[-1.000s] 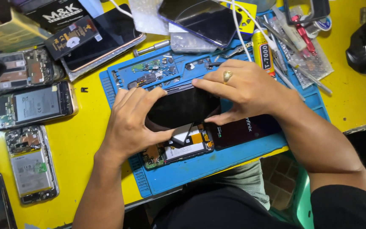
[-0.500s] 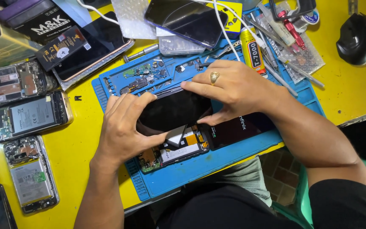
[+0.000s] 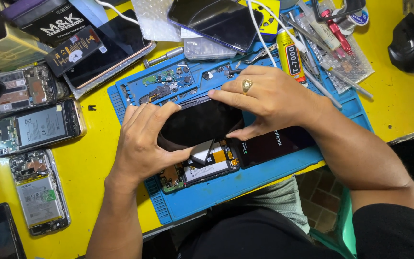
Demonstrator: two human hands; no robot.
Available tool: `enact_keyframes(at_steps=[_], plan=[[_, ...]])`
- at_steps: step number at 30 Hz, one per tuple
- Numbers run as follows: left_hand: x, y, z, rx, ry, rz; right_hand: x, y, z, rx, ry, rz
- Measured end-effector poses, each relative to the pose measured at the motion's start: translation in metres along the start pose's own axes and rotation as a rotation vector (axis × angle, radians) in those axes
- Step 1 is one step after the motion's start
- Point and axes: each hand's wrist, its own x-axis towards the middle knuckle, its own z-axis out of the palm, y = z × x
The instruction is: The person repairs a smartphone by prying open the back cover with a white plastic tool to access the internal components. They then reassemble the device by aligning and pressing the back cover back into place.
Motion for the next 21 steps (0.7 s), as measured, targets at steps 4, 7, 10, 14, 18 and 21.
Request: enact_keyframes(at_steps=[4, 7, 10, 14, 18, 21], plan=[[0.0004, 0.0002, -0.0006, 0.004, -0.002, -0.002, 0.0002, 0.0001, 0.0001, 0.018, 0.007, -0.002], [0.0007, 0.0005, -0.0009, -0.004, -0.002, 0.0, 0.0001, 0.0, 0.0003, -0.004, 0.005, 0.005], [0.0002, 0.0003, -0.0005, -0.007, 0.0, 0.003, -0.0001, 0.0004, 0.0006, 0.011, -0.003, 0.002], [0.0005, 0.0008, -0.0006, -0.007, 0.0, 0.002, -0.0004, 0.0004, 0.0004, 0.011, -0.003, 0.002], [0.0007, 0.0009, -0.0008, -0.017, 0.0, -0.002, -0.0006, 0.0004, 0.0008, -0.006, -0.002, 0.005], [0.0015, 0.0014, -0.0009, -0.003, 0.002, 0.001, -0.0004, 0.0004, 0.0002, -0.016, -0.009, 0.007]])
